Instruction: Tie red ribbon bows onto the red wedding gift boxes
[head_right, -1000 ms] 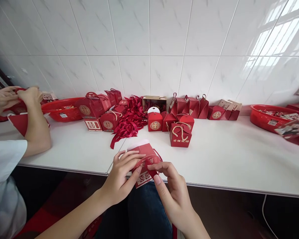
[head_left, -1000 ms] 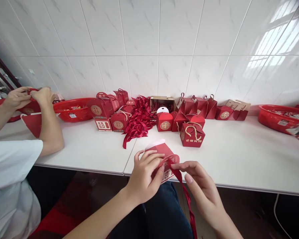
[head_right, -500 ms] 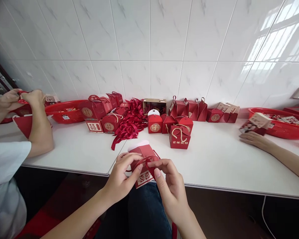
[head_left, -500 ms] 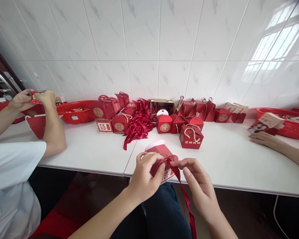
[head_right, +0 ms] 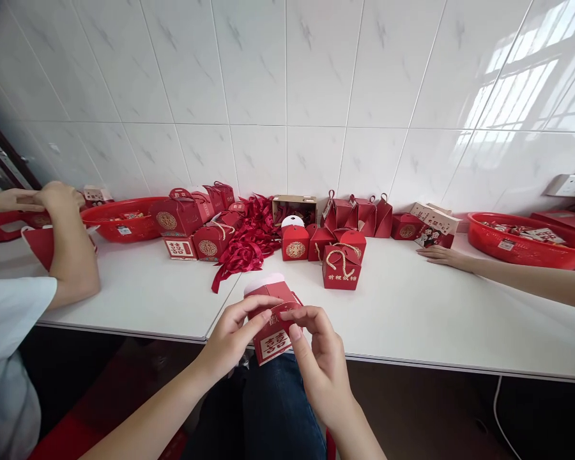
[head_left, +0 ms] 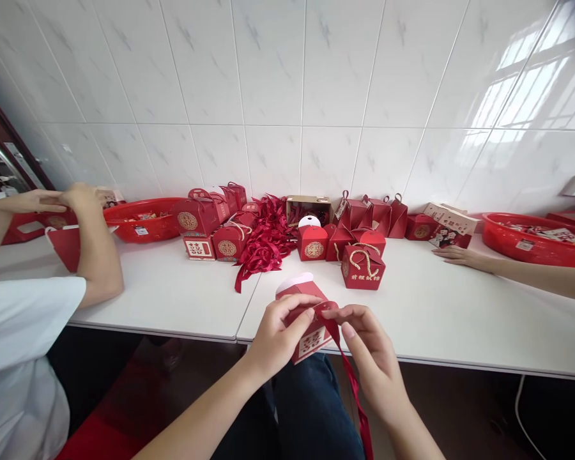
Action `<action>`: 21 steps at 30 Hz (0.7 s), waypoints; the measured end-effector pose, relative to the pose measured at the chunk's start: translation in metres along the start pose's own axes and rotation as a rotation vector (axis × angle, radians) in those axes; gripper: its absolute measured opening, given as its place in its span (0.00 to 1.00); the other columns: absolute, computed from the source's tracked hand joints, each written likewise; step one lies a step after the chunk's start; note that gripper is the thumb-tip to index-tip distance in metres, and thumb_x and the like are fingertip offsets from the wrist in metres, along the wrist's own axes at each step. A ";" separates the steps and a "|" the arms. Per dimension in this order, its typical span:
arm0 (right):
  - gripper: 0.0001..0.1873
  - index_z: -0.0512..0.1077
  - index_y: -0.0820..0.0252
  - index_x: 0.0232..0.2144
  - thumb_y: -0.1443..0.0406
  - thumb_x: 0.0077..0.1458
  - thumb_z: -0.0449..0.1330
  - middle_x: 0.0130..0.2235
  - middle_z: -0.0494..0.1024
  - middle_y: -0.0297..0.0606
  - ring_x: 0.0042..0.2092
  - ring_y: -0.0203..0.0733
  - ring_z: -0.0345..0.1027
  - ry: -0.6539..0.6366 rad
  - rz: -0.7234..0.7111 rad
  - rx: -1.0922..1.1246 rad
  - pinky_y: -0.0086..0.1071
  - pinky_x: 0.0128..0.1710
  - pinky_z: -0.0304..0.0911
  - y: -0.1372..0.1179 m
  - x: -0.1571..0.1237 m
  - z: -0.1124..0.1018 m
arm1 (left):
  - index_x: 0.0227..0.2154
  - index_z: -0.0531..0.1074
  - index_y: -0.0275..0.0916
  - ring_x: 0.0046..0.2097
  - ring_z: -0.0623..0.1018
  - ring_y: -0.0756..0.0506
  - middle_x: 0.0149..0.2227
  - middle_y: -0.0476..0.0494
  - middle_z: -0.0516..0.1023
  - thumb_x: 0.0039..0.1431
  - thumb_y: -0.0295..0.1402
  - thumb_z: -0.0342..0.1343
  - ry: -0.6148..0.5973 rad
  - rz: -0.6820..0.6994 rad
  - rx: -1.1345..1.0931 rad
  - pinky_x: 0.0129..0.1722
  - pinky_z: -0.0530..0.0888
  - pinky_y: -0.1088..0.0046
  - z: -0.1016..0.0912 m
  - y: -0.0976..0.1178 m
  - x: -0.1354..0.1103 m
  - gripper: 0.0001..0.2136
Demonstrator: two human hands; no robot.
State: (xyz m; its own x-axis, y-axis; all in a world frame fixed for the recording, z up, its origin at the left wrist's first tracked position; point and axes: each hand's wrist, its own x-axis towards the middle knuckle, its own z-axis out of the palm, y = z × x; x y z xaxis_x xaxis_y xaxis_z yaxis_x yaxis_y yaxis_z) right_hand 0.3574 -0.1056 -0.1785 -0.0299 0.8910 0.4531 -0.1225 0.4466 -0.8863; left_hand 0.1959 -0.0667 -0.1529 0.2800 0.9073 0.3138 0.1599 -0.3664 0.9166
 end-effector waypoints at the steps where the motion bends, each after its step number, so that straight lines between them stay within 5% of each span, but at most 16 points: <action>1: 0.08 0.68 0.53 0.44 0.60 0.64 0.53 0.48 0.75 0.40 0.52 0.43 0.68 -0.009 -0.003 -0.007 0.38 0.52 0.63 0.001 -0.001 0.000 | 0.42 0.76 0.41 0.48 0.76 0.43 0.44 0.43 0.79 0.60 0.34 0.52 -0.007 -0.009 0.005 0.49 0.73 0.66 0.000 0.000 0.001 0.10; 7: 0.09 0.69 0.53 0.44 0.61 0.63 0.53 0.50 0.74 0.41 0.54 0.46 0.66 0.047 -0.099 -0.179 0.41 0.53 0.62 0.004 -0.006 -0.005 | 0.44 0.77 0.43 0.56 0.70 0.40 0.48 0.42 0.76 0.60 0.34 0.54 -0.004 0.068 0.100 0.57 0.67 0.60 -0.009 0.007 0.004 0.12; 11: 0.09 0.73 0.54 0.41 0.60 0.60 0.56 0.50 0.74 0.40 0.55 0.47 0.65 0.159 -0.160 -0.310 0.39 0.54 0.60 -0.005 0.014 -0.003 | 0.45 0.76 0.43 0.55 0.70 0.41 0.50 0.42 0.75 0.61 0.35 0.54 0.013 0.174 0.096 0.58 0.66 0.62 -0.015 0.031 0.010 0.12; 16: 0.07 0.75 0.55 0.34 0.60 0.58 0.59 0.36 0.78 0.36 0.40 0.42 0.71 0.002 -0.121 -0.263 0.34 0.41 0.65 -0.028 0.043 0.007 | 0.48 0.75 0.45 0.55 0.71 0.42 0.50 0.44 0.75 0.61 0.34 0.54 -0.060 0.354 0.038 0.57 0.66 0.64 -0.017 0.062 0.012 0.13; 21: 0.05 0.75 0.50 0.36 0.64 0.58 0.59 0.38 0.78 0.35 0.42 0.44 0.71 0.211 -0.323 -0.208 0.36 0.42 0.65 -0.072 0.014 -0.013 | 0.58 0.63 0.47 0.61 0.65 0.40 0.58 0.43 0.69 0.59 0.37 0.55 0.196 0.231 0.238 0.61 0.60 0.59 -0.030 0.034 0.009 0.23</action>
State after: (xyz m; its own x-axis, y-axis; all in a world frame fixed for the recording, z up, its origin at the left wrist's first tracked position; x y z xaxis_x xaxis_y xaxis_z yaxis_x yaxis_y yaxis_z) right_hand 0.3790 -0.1246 -0.1098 0.1827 0.6907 0.6997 0.1108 0.6927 -0.7127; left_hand 0.1759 -0.0647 -0.1116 0.1519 0.8093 0.5675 0.3355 -0.5823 0.7405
